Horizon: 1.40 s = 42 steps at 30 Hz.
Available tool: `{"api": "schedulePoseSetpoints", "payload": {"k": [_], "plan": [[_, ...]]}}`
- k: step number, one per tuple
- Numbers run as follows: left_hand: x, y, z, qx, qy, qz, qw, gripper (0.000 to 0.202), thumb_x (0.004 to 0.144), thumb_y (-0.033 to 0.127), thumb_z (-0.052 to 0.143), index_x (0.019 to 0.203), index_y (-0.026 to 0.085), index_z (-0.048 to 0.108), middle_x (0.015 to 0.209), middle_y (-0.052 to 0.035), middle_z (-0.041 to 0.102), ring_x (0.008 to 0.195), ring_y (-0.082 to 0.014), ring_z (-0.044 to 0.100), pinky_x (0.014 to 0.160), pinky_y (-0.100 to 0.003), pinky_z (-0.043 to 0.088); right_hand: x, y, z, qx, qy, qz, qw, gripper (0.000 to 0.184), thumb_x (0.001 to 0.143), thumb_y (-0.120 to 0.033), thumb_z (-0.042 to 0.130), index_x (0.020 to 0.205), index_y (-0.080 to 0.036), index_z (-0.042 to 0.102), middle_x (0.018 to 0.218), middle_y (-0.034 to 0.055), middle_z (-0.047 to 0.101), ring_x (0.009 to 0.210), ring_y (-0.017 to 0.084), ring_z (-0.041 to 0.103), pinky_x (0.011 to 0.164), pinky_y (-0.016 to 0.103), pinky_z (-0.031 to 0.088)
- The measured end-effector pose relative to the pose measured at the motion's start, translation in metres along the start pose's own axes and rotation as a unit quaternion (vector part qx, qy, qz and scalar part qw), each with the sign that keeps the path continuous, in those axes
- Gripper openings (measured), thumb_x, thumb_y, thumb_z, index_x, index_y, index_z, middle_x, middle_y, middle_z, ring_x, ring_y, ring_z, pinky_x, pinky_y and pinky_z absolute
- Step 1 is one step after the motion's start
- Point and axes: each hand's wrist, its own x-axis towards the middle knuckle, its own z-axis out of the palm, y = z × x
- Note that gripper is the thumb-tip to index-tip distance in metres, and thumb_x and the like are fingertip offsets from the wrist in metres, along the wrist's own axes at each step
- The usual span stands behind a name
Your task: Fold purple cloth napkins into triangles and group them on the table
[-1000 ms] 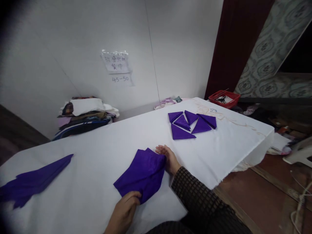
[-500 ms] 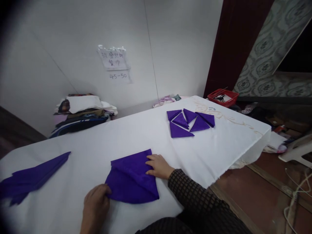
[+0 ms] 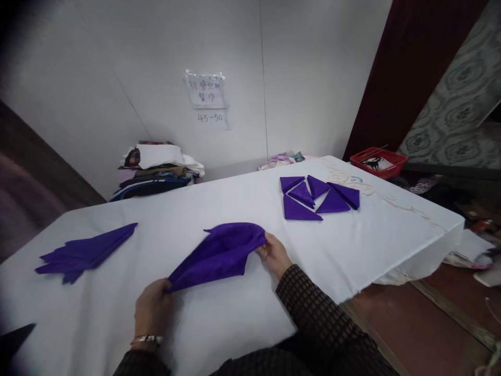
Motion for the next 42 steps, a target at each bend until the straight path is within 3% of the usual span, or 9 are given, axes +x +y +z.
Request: {"api": "schedulePoseSetpoints", "payload": {"k": [5, 9, 13, 17, 23, 30, 35, 39, 42], "plan": [[-0.001, -0.011, -0.004, -0.026, -0.016, -0.117, 0.993, 0.015, 0.062, 0.018, 0.045, 0.069, 0.021, 0.059, 0.07, -0.0036, 0.065, 0.068, -0.0214, 0.059, 0.059, -0.029, 0.041, -0.007, -0.006, 0.003, 0.038, -0.028, 0.038, 0.998, 0.023, 0.072, -0.037, 0.068, 0.087, -0.02, 0.064, 0.08, 0.0005, 0.067, 0.072, 0.014, 0.06, 0.069, 0.03, 0.051], [-0.003, -0.01, -0.003, -0.08, -0.004, -0.152, 0.985, 0.018, 0.062, 0.017, 0.046, 0.073, 0.022, 0.059, 0.081, -0.0022, 0.068, 0.072, -0.0197, 0.061, 0.062, -0.028, 0.044, -0.013, -0.001, 0.01, -0.102, -0.02, -0.05, 0.993, 0.035, 0.074, -0.033, 0.068, 0.107, -0.026, 0.062, 0.104, 0.0016, 0.065, 0.091, 0.017, 0.059, 0.078, 0.032, 0.049], [-0.004, -0.007, 0.0, -0.155, 0.005, -0.134, 0.979, 0.015, 0.06, 0.015, 0.044, 0.066, 0.022, 0.056, 0.087, -0.0014, 0.069, 0.082, -0.0198, 0.062, 0.072, -0.03, 0.047, -0.012, 0.009, 0.009, -0.224, -0.058, -0.094, 0.968, 0.04, 0.065, -0.019, 0.073, 0.104, -0.024, 0.066, 0.109, 0.0016, 0.065, 0.103, 0.019, 0.055, 0.097, 0.035, 0.039], [-0.002, -0.006, -0.003, -0.248, 0.054, -0.162, 0.954, 0.006, 0.063, 0.021, 0.047, 0.061, 0.022, 0.053, 0.083, -0.0008, 0.069, 0.084, -0.0199, 0.062, 0.078, -0.033, 0.048, -0.013, 0.006, 0.013, -0.195, -0.103, -0.045, 0.974, 0.039, 0.063, -0.014, 0.07, 0.101, -0.024, 0.067, 0.092, -0.0008, 0.068, 0.08, 0.017, 0.06, 0.077, 0.032, 0.049], [0.002, -0.001, -0.019, -0.364, 0.171, -0.279, 0.872, 0.011, 0.059, 0.024, 0.061, 0.062, 0.02, 0.052, 0.081, -0.0008, 0.066, 0.084, -0.0196, 0.06, 0.079, -0.036, 0.049, -0.011, -0.03, 0.023, -0.07, -0.022, -0.067, 0.995, 0.029, 0.066, -0.02, 0.071, 0.094, -0.022, 0.067, 0.071, -0.0035, 0.062, 0.055, 0.01, 0.052, 0.048, 0.023, 0.043], [0.001, -0.005, -0.031, -0.414, 0.24, -0.222, 0.85, 0.015, 0.062, 0.021, 0.061, 0.064, 0.02, 0.046, 0.084, 0.0, 0.064, 0.087, -0.018, 0.06, 0.081, -0.035, 0.05, -0.012, -0.036, 0.013, 0.017, 0.016, -0.051, 0.998, 0.028, 0.063, -0.014, 0.073, 0.089, -0.021, 0.065, 0.077, -0.0031, 0.064, 0.065, 0.009, 0.057, 0.058, 0.021, 0.047], [0.007, 0.006, -0.071, -0.443, 0.229, -0.157, 0.852, 0.019, 0.064, 0.023, 0.061, 0.064, 0.021, 0.042, 0.087, 0.0005, 0.064, 0.086, -0.0187, 0.06, 0.071, -0.032, 0.052, -0.022, -0.065, 0.028, -0.01, -0.028, -0.096, 0.995, 0.023, 0.067, -0.016, 0.072, 0.088, -0.023, 0.066, 0.083, -0.0021, 0.066, 0.066, 0.009, 0.058, 0.057, 0.021, 0.047], [0.017, 0.02, -0.096, -0.447, 0.265, -0.102, 0.848, 0.019, 0.065, 0.023, 0.063, 0.066, 0.02, 0.044, 0.093, 0.0002, 0.064, 0.092, -0.0191, 0.059, 0.08, -0.035, 0.051, -0.03, -0.098, 0.045, -0.044, -0.074, -0.177, 0.98, 0.029, 0.072, -0.016, 0.068, 0.098, -0.027, 0.065, 0.116, 0.0007, 0.062, 0.097, 0.015, 0.06, 0.073, 0.027, 0.051], [0.024, 0.012, -0.085, -0.409, 0.197, -0.122, 0.882, 0.015, 0.065, 0.027, 0.062, 0.064, 0.018, 0.05, 0.09, -0.0023, 0.066, 0.091, -0.02, 0.06, 0.085, -0.037, 0.049, -0.036, -0.103, 0.049, -0.064, -0.114, -0.184, 0.974, 0.034, 0.073, -0.019, 0.067, 0.106, -0.029, 0.063, 0.129, 0.0016, 0.054, 0.116, 0.019, 0.051, 0.087, 0.036, 0.048]]}}
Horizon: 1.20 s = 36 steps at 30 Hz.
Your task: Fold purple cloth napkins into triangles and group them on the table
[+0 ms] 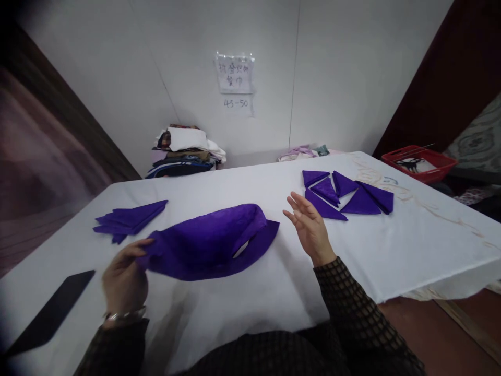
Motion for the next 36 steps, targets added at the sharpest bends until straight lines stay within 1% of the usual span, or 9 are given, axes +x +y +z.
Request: {"api": "schedulePoseSetpoints", "payload": {"k": [5, 11, 17, 21, 24, 26, 31, 33, 36], "plan": [[-0.008, -0.042, 0.003, 0.092, -0.066, -0.101, 0.988, 0.014, 0.067, 0.032, 0.057, 0.069, 0.018, 0.057, 0.094, -0.0061, 0.068, 0.094, -0.0213, 0.062, 0.091, -0.04, 0.047, -0.031, 0.022, 0.008, -0.127, -0.123, 0.08, 0.981, 0.028, 0.076, -0.022, 0.066, 0.104, -0.024, 0.066, 0.102, 0.0067, 0.068, 0.094, 0.022, 0.063, 0.083, 0.041, 0.05], [-0.03, -0.039, 0.004, 0.255, -0.105, 0.053, 0.96, 0.04, 0.071, 0.024, 0.05, 0.11, 0.02, 0.057, 0.119, -0.0087, 0.059, 0.118, -0.0244, 0.049, 0.101, -0.044, 0.037, -0.061, 0.055, 0.021, -0.311, -0.291, 0.022, 0.904, 0.037, 0.076, -0.02, 0.065, 0.112, -0.028, 0.065, 0.12, 0.0058, 0.061, 0.113, 0.025, 0.053, 0.1, 0.045, 0.038], [-0.043, -0.033, 0.013, 0.35, -0.239, 0.082, 0.902, 0.044, 0.067, 0.015, 0.051, 0.11, 0.02, 0.06, 0.101, -0.0071, 0.065, 0.101, -0.026, 0.057, 0.106, -0.058, 0.019, -0.073, 0.063, 0.024, -0.406, -0.391, -0.004, 0.826, 0.049, 0.081, -0.029, 0.061, 0.129, -0.026, 0.051, 0.127, 0.0073, 0.056, 0.116, 0.025, 0.051, 0.099, 0.043, 0.04], [-0.04, -0.03, 0.011, 0.322, -0.238, 0.082, 0.913, 0.029, 0.062, 0.007, 0.047, 0.081, 0.02, 0.065, 0.076, -0.0025, 0.063, 0.079, -0.0189, 0.058, 0.092, -0.042, 0.04, -0.079, 0.059, 0.021, -0.463, -0.43, 0.007, 0.775, 0.046, 0.081, -0.034, 0.063, 0.125, -0.023, 0.054, 0.11, 0.0073, 0.065, 0.099, 0.022, 0.058, 0.088, 0.038, 0.045], [-0.029, -0.016, 0.007, 0.256, -0.168, 0.106, 0.946, 0.021, 0.065, 0.009, 0.049, 0.076, 0.019, 0.063, 0.073, -0.0008, 0.062, 0.072, -0.0152, 0.056, 0.069, -0.028, 0.045, -0.076, 0.053, 0.017, -0.494, -0.45, -0.015, 0.744, 0.02, 0.088, -0.035, 0.054, 0.096, -0.022, 0.067, 0.084, 0.0034, 0.067, 0.082, 0.018, 0.059, 0.08, 0.035, 0.046], [-0.019, 0.0, 0.004, 0.212, -0.12, 0.131, 0.961, 0.018, 0.066, 0.009, 0.05, 0.074, 0.019, 0.062, 0.071, 0.0008, 0.06, 0.068, -0.0132, 0.055, 0.064, -0.025, 0.043, -0.067, 0.044, 0.016, -0.494, -0.449, -0.06, 0.742, 0.022, 0.091, -0.033, 0.049, 0.084, -0.022, 0.067, 0.08, 0.0028, 0.066, 0.081, 0.017, 0.059, 0.079, 0.034, 0.046], [0.005, 0.051, -0.001, 0.163, -0.105, 0.231, 0.954, 0.013, 0.067, 0.008, 0.056, 0.071, 0.019, 0.062, 0.069, 0.0017, 0.056, 0.067, -0.0119, 0.054, 0.063, -0.025, 0.044, -0.036, 0.0, 0.024, -0.482, -0.351, -0.238, 0.767, 0.023, 0.088, -0.022, 0.051, 0.107, -0.025, 0.064, 0.128, 0.0077, 0.055, 0.123, 0.026, 0.043, 0.099, 0.048, 0.038], [0.012, 0.068, -0.004, 0.174, -0.127, 0.252, 0.944, 0.011, 0.069, 0.01, 0.057, 0.072, 0.019, 0.062, 0.079, -0.0009, 0.06, 0.077, -0.0144, 0.058, 0.071, -0.028, 0.047, -0.03, -0.018, 0.031, -0.444, -0.329, -0.26, 0.792, 0.028, 0.087, -0.019, 0.051, 0.112, -0.026, 0.062, 0.127, 0.0069, 0.056, 0.119, 0.025, 0.048, 0.096, 0.046, 0.041], [0.02, 0.084, -0.01, 0.15, -0.206, 0.221, 0.941, 0.011, 0.073, 0.013, 0.055, 0.078, 0.02, 0.062, 0.099, -0.0037, 0.064, 0.087, -0.0173, 0.06, 0.078, -0.032, 0.049, -0.027, -0.037, 0.04, -0.378, -0.302, -0.222, 0.846, 0.026, 0.088, -0.018, 0.049, 0.108, -0.026, 0.063, 0.103, 0.0042, 0.067, 0.094, 0.019, 0.062, 0.081, 0.034, 0.051]]}}
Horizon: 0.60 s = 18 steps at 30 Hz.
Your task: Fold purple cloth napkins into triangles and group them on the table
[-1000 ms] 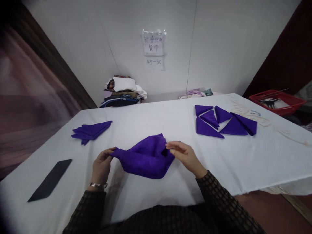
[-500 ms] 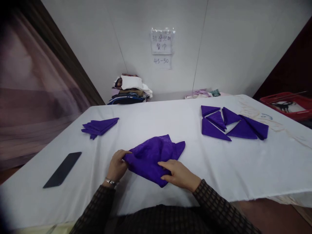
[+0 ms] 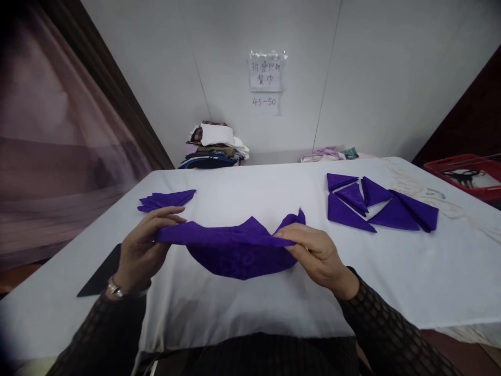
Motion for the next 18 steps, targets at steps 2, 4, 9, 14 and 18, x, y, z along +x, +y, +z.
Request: {"api": "schedulePoseSetpoints", "payload": {"k": [2, 4, 9, 14, 18], "plan": [[0.004, -0.001, -0.005, -0.026, -0.035, -0.038, 0.998, 0.015, 0.074, 0.015, 0.052, 0.084, 0.021, 0.062, 0.096, -0.0026, 0.066, 0.08, -0.0162, 0.062, 0.073, -0.03, 0.051, 0.008, -0.003, -0.003, 0.014, -0.005, 0.055, 0.998, 0.021, 0.089, -0.022, 0.048, 0.099, -0.024, 0.067, 0.089, 0.0026, 0.069, 0.08, 0.016, 0.064, 0.07, 0.027, 0.052], [0.012, -0.008, -0.005, -0.012, -0.042, -0.082, 0.996, 0.019, 0.074, 0.018, 0.049, 0.087, 0.021, 0.063, 0.084, -0.0005, 0.067, 0.072, -0.015, 0.061, 0.065, -0.027, 0.05, 0.019, 0.002, -0.005, 0.011, -0.054, 0.111, 0.992, 0.018, 0.087, -0.03, 0.052, 0.089, -0.021, 0.069, 0.083, 0.0023, 0.07, 0.073, 0.015, 0.064, 0.065, 0.024, 0.051], [0.067, -0.037, 0.014, 0.096, -0.094, -0.112, 0.985, 0.025, 0.069, 0.016, 0.044, 0.082, 0.018, 0.066, 0.073, 0.0019, 0.066, 0.07, -0.0147, 0.058, 0.064, -0.024, 0.046, 0.071, 0.045, -0.023, 0.036, -0.295, 0.249, 0.922, 0.027, 0.073, -0.04, 0.068, 0.086, -0.017, 0.069, 0.076, -0.0003, 0.069, 0.065, 0.013, 0.061, 0.057, 0.021, 0.047], [0.161, -0.048, 0.014, 0.211, -0.016, -0.098, 0.972, 0.033, 0.066, 0.006, 0.044, 0.088, 0.012, 0.067, 0.08, -0.001, 0.068, 0.074, -0.0131, 0.057, 0.068, -0.025, 0.042, 0.153, 0.092, -0.065, -0.147, -0.199, 0.24, 0.939, 0.02, 0.07, -0.028, 0.07, 0.072, -0.008, 0.068, 0.056, -0.0037, 0.061, 0.053, 0.007, 0.049, 0.056, 0.021, 0.039], [0.21, -0.017, -0.014, 0.211, 0.083, -0.039, 0.973, 0.03, 0.076, 0.01, 0.042, 0.099, 0.009, 0.062, 0.09, 0.0004, 0.067, 0.084, -0.0091, 0.055, 0.076, -0.025, 0.041, 0.193, 0.073, -0.098, -0.215, 0.085, 0.106, 0.967, 0.016, 0.081, -0.025, 0.061, 0.085, -0.01, 0.066, 0.075, 0.0016, 0.063, 0.066, 0.008, 0.049, 0.065, 0.023, 0.04]]}}
